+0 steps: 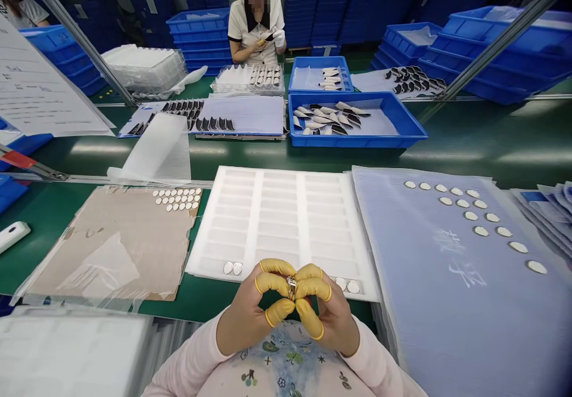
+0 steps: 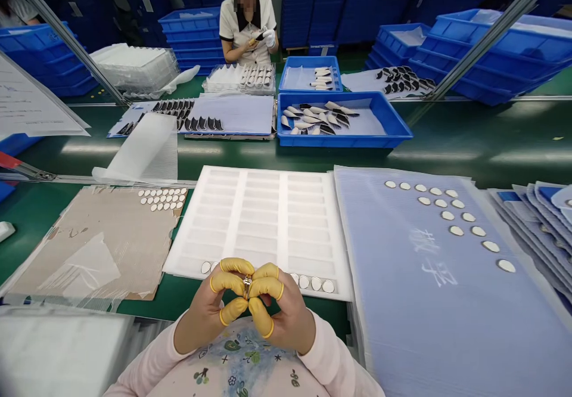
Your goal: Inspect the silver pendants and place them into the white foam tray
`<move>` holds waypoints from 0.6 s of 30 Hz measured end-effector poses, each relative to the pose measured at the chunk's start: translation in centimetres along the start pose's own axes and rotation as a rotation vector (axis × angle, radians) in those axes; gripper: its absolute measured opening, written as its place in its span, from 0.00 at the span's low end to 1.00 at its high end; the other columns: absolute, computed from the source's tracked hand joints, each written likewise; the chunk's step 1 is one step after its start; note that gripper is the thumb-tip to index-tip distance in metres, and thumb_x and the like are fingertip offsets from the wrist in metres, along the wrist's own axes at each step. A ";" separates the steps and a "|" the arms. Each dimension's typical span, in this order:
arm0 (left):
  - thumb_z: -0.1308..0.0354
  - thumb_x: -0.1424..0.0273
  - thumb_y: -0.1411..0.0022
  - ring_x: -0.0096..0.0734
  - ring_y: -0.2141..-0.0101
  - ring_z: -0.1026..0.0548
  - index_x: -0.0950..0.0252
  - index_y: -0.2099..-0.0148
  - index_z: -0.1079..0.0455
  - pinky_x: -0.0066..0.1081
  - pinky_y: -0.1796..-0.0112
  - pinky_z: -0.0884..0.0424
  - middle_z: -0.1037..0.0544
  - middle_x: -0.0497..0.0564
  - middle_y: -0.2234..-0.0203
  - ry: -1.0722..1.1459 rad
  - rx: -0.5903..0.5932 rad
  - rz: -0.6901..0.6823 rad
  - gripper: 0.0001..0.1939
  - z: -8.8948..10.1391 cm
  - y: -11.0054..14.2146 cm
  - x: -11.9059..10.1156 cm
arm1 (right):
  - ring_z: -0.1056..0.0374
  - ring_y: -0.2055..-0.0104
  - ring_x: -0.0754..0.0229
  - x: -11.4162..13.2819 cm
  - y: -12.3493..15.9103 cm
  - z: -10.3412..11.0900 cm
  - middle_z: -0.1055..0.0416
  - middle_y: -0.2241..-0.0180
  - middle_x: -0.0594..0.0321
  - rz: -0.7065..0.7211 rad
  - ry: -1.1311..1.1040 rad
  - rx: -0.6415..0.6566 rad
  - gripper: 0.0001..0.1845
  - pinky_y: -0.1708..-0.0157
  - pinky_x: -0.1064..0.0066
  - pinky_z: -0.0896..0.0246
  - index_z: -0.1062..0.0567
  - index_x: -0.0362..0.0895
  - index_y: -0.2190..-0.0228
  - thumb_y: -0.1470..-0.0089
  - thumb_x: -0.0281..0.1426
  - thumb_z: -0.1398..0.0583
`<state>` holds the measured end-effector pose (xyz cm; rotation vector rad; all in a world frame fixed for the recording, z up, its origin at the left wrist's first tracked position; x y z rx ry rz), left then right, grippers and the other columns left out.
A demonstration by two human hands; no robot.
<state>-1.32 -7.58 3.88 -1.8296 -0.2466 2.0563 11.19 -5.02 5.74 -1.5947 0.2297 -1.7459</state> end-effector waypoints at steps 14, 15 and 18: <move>0.41 0.80 0.36 0.31 0.53 0.30 0.57 0.52 0.40 0.32 0.53 0.33 0.28 0.53 0.51 -0.057 -0.002 -0.080 0.16 -0.1 0.6 0.6 | 0.44 0.73 0.62 -3.3 1.4 0.1 0.39 0.69 0.64 -0.235 -0.156 -0.009 0.12 0.72 0.67 0.44 0.28 0.49 0.60 0.34 0.43 0.45; 0.41 0.81 0.36 0.31 0.54 0.31 0.57 0.52 0.41 0.32 0.53 0.33 0.28 0.53 0.51 -0.074 0.004 -0.092 0.17 -0.2 0.5 0.5 | 0.46 0.74 0.63 -3.4 1.4 0.0 0.40 0.70 0.65 -0.245 -0.159 0.011 0.15 0.72 0.67 0.45 0.28 0.49 0.60 0.35 0.46 0.45; 0.42 0.83 0.37 0.31 0.55 0.31 0.57 0.51 0.41 0.31 0.54 0.34 0.28 0.53 0.51 -0.133 0.019 -0.151 0.19 -0.4 0.1 -0.2 | 0.47 0.74 0.63 -3.4 1.2 0.0 0.43 0.72 0.68 -0.246 -0.149 0.015 0.16 0.71 0.67 0.45 0.28 0.50 0.60 0.37 0.49 0.43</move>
Point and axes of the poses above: each hand's wrist, its own y-axis away from the middle knuckle, its own z-axis out of the back of the hand, x = y × z, the point moved 8 cm from there along -y, towards the middle knuckle
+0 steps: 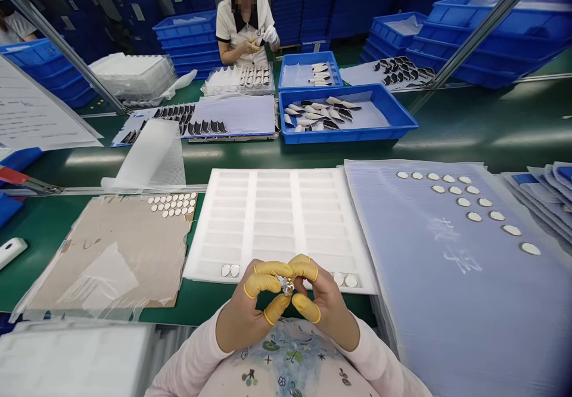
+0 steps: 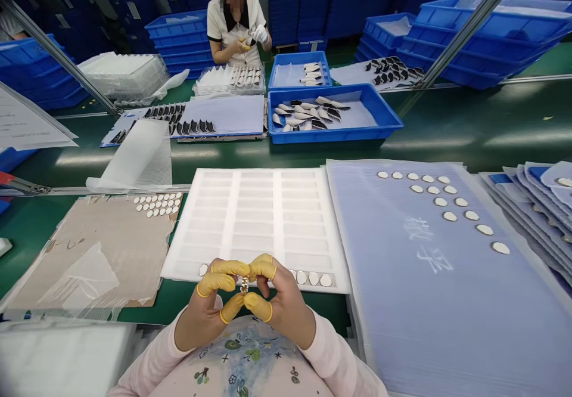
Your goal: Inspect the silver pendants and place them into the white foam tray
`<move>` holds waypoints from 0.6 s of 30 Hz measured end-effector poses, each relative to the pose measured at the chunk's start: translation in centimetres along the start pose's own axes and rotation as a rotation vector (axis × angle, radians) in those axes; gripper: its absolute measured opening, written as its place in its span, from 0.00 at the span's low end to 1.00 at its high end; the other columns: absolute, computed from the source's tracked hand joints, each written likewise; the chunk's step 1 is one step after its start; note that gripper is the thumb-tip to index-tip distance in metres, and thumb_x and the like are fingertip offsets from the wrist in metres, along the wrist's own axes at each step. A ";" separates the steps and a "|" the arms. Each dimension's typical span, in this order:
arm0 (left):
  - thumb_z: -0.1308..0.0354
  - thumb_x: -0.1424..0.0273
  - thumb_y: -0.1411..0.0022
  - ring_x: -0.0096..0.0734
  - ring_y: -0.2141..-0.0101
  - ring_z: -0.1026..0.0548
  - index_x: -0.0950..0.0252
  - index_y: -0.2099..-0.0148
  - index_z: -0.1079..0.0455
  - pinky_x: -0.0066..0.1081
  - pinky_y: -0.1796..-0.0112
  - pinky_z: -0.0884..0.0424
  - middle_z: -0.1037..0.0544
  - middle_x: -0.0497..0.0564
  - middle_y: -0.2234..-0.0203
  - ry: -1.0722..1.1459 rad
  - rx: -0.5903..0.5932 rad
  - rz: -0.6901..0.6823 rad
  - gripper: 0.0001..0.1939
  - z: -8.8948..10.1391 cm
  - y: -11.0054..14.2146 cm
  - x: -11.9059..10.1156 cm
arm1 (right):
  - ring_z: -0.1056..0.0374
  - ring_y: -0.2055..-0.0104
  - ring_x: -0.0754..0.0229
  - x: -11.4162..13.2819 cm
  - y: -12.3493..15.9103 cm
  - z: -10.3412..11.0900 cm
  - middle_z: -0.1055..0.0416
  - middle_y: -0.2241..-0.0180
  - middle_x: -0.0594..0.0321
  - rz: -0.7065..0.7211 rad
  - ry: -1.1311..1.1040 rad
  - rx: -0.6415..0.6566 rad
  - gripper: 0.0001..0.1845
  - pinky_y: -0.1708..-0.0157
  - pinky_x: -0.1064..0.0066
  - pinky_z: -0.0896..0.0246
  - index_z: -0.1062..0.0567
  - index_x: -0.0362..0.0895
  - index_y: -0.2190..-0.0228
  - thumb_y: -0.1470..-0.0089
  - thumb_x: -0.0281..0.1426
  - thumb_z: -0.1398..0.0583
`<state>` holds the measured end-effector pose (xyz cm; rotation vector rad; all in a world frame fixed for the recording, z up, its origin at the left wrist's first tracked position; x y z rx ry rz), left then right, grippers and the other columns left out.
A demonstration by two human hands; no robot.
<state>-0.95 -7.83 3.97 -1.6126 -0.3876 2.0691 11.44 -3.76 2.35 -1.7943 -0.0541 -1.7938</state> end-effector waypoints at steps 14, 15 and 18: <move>0.51 0.66 0.27 0.34 0.57 0.30 0.58 0.39 0.41 0.38 0.52 0.31 0.32 0.55 0.57 -0.060 0.076 0.236 0.17 0.0 0.0 1.7 | 0.50 0.78 0.67 2.3 0.3 0.4 0.41 0.66 0.65 0.188 0.234 -0.063 0.20 0.76 0.70 0.42 0.34 0.51 0.50 0.43 0.25 0.41; 0.51 0.62 0.27 0.32 0.61 0.30 0.58 0.41 0.38 0.36 0.55 0.30 0.31 0.53 0.60 -0.023 0.095 0.273 0.15 -0.1 -0.1 2.0 | 0.49 0.78 0.67 2.5 0.3 0.3 0.41 0.65 0.65 0.203 0.269 -0.056 0.22 0.77 0.70 0.42 0.34 0.51 0.49 0.44 0.24 0.42; 0.47 0.52 0.31 0.29 0.68 0.33 0.59 0.50 0.32 0.32 0.63 0.31 0.31 0.50 0.65 0.051 0.166 0.321 0.18 -0.5 -0.3 2.3 | 0.47 0.78 0.66 3.0 0.2 -0.2 0.38 0.66 0.64 0.229 0.352 -0.030 0.26 0.80 0.72 0.42 0.35 0.52 0.47 0.46 0.22 0.43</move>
Point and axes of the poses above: each hand's wrist, its own y-axis away from the middle knuckle, its own z-axis out of the back of the hand, x = y × z, the point moved 8 cm from there along -y, towards the middle knuckle
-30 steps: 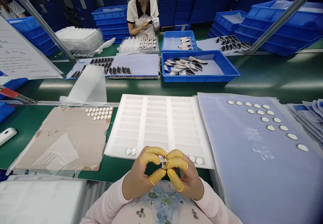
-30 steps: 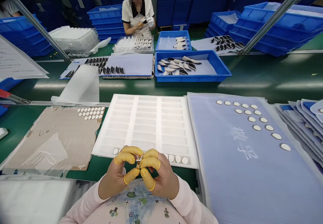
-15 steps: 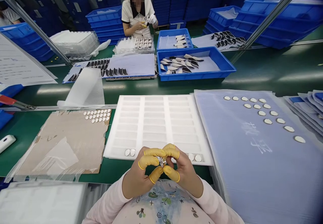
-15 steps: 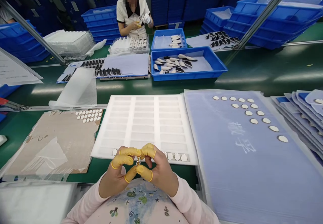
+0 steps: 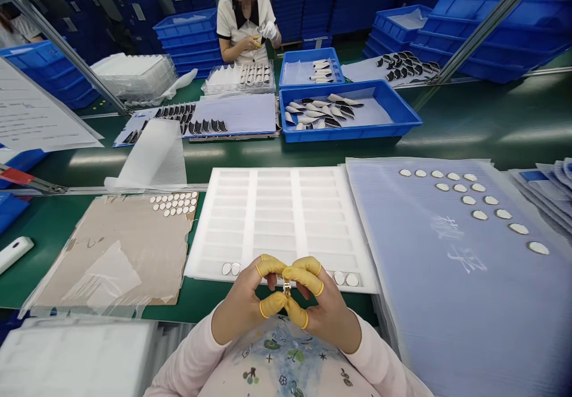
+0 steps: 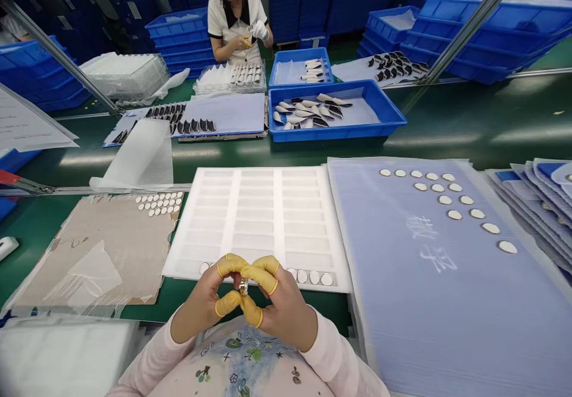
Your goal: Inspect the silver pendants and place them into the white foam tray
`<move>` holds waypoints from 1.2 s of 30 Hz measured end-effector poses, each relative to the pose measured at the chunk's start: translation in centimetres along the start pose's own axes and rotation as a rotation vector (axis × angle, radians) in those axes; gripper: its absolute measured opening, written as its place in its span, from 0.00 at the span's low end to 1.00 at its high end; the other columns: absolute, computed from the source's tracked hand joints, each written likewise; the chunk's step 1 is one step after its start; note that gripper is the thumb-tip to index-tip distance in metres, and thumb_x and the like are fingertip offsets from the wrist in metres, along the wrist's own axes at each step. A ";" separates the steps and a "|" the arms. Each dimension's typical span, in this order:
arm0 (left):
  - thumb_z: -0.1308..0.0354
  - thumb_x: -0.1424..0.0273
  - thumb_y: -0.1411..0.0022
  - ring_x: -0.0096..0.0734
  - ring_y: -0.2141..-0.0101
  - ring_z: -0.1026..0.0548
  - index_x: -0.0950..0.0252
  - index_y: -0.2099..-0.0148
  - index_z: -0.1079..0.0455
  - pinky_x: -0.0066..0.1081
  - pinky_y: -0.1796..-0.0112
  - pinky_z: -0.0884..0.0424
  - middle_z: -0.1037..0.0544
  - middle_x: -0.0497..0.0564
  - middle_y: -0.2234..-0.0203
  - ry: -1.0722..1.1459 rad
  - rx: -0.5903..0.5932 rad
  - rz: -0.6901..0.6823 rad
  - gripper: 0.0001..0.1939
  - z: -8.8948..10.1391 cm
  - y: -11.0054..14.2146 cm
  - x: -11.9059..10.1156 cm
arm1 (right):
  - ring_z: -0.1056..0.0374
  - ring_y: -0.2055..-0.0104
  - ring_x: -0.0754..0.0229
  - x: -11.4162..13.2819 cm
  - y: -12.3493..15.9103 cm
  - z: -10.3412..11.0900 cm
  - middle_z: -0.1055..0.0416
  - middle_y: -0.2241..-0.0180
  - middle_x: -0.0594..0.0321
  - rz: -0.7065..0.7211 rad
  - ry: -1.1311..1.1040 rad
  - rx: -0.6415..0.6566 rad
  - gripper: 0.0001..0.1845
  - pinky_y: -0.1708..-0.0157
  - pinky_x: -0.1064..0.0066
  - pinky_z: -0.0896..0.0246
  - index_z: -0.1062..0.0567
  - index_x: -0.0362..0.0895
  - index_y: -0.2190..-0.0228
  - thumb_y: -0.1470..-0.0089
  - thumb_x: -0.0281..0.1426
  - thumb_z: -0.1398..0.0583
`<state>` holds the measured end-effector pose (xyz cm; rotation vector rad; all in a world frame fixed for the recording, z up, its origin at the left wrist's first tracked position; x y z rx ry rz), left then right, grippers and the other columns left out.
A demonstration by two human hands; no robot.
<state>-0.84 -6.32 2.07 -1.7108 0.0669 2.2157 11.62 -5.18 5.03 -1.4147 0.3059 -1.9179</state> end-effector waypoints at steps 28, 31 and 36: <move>0.43 0.77 0.35 0.35 0.57 0.29 0.55 0.42 0.35 0.37 0.54 0.25 0.34 0.53 0.57 -0.330 -0.069 -0.180 0.22 0.4 0.5 -2.3 | 0.43 0.76 0.64 -4.3 1.2 -2.9 0.39 0.78 0.67 -0.560 -0.617 0.141 0.26 0.73 0.69 0.40 0.35 0.45 0.79 0.38 0.51 0.44; 0.44 0.76 0.34 0.35 0.57 0.30 0.55 0.41 0.35 0.37 0.56 0.25 0.35 0.53 0.58 -0.352 -0.056 -0.205 0.21 0.3 0.5 -2.6 | 0.48 0.77 0.66 -4.3 1.3 -3.4 0.42 0.78 0.70 -0.616 -0.682 0.177 0.22 0.75 0.72 0.44 0.33 0.45 0.77 0.39 0.47 0.41; 0.45 0.75 0.32 0.35 0.58 0.31 0.53 0.40 0.34 0.36 0.56 0.24 0.35 0.53 0.59 -0.396 -0.033 -0.251 0.20 0.1 0.3 -3.0 | 0.46 0.74 0.65 -4.4 1.6 -3.8 0.41 0.74 0.69 -0.626 -0.797 0.222 0.18 0.72 0.71 0.43 0.31 0.45 0.72 0.41 0.46 0.39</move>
Point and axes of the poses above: each hand's wrist, its own y-axis away from the middle knuckle, its own z-axis out of the back of the hand, x = y × z, the point moved 8 cm from there along -y, towards the middle knuckle
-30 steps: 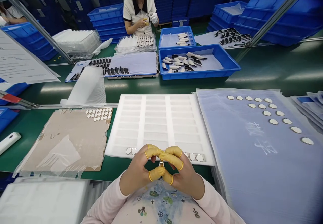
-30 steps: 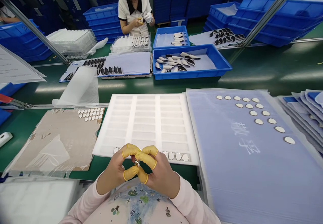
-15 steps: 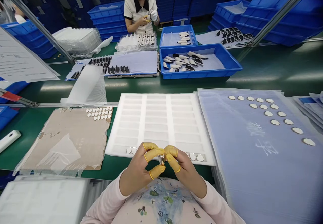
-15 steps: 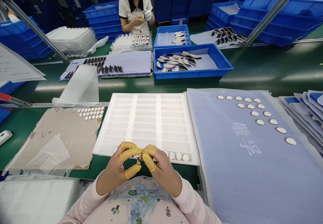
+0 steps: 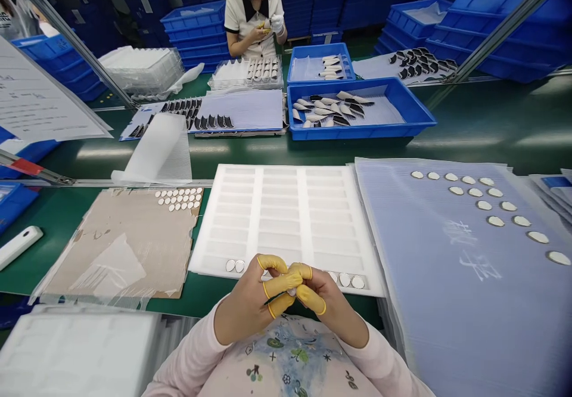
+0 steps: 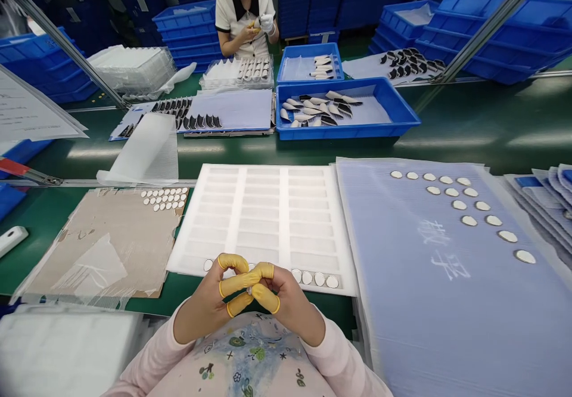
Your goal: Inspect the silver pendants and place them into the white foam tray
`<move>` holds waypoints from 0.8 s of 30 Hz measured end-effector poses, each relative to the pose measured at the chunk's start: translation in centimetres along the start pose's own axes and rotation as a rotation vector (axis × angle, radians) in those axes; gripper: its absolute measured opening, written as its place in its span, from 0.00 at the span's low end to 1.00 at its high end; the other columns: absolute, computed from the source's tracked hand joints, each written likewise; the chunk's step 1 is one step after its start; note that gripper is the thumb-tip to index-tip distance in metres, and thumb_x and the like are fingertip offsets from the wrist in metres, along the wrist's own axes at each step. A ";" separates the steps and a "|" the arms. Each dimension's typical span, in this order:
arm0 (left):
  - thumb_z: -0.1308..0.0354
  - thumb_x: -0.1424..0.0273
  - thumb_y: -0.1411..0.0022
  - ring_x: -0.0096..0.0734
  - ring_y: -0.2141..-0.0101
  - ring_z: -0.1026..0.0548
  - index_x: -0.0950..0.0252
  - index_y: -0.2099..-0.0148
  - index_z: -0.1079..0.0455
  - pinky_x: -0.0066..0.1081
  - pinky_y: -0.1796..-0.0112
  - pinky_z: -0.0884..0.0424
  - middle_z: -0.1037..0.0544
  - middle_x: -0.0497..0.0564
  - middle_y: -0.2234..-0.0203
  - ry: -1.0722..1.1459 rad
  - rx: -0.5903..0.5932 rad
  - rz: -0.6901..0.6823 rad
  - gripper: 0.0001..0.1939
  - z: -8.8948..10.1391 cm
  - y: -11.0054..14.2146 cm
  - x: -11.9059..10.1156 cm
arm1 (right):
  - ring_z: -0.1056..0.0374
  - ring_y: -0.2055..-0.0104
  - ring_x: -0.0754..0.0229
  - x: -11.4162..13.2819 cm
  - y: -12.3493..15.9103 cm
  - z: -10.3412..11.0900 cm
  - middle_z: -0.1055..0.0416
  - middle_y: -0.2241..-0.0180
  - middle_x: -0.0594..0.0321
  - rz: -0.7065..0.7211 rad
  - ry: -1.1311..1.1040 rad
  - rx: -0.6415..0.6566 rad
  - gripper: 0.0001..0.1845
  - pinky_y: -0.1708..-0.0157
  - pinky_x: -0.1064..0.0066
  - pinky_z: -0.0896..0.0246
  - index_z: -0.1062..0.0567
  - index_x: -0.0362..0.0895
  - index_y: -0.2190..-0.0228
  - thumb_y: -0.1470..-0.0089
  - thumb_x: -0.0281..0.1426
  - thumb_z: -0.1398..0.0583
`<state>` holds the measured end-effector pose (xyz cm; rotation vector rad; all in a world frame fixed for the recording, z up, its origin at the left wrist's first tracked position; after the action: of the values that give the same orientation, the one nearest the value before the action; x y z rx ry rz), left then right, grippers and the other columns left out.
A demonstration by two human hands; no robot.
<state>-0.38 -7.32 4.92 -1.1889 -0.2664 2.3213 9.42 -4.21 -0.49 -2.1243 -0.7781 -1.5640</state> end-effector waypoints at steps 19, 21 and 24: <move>0.39 0.67 0.36 0.30 0.61 0.24 0.61 0.51 0.33 0.33 0.55 0.27 0.24 0.50 0.61 0.655 0.068 0.533 0.12 -2.0 2.4 4.9 | 0.47 0.78 0.66 2.9 1.3 0.2 0.35 0.63 0.64 0.428 0.720 -0.131 0.23 0.78 0.71 0.43 0.32 0.53 0.50 0.45 0.24 0.37; 0.39 0.67 0.35 0.30 0.60 0.24 0.60 0.50 0.33 0.32 0.55 0.28 0.25 0.50 0.61 0.705 0.061 0.527 0.12 -2.0 2.4 5.0 | 0.47 0.78 0.66 2.9 1.3 0.2 0.35 0.63 0.64 0.423 0.736 -0.118 0.22 0.78 0.70 0.43 0.32 0.53 0.50 0.45 0.24 0.37; 0.39 0.65 0.35 0.30 0.60 0.25 0.60 0.48 0.33 0.33 0.55 0.28 0.26 0.51 0.59 0.803 0.051 0.505 0.15 -2.3 2.6 5.1 | 0.46 0.78 0.66 2.9 1.3 0.1 0.35 0.65 0.65 0.412 0.718 -0.092 0.20 0.78 0.70 0.43 0.32 0.53 0.51 0.43 0.25 0.37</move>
<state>-1.94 -6.95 -1.05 -2.2215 0.4194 1.9761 10.98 -4.52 2.23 -1.4559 -0.0247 -1.9352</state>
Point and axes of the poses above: each hand's wrist, its own y-axis away from the middle knuckle, its own z-axis out of the back of the hand, x = y × z, the point moved 8 cm from there along -y, towards the middle knuckle
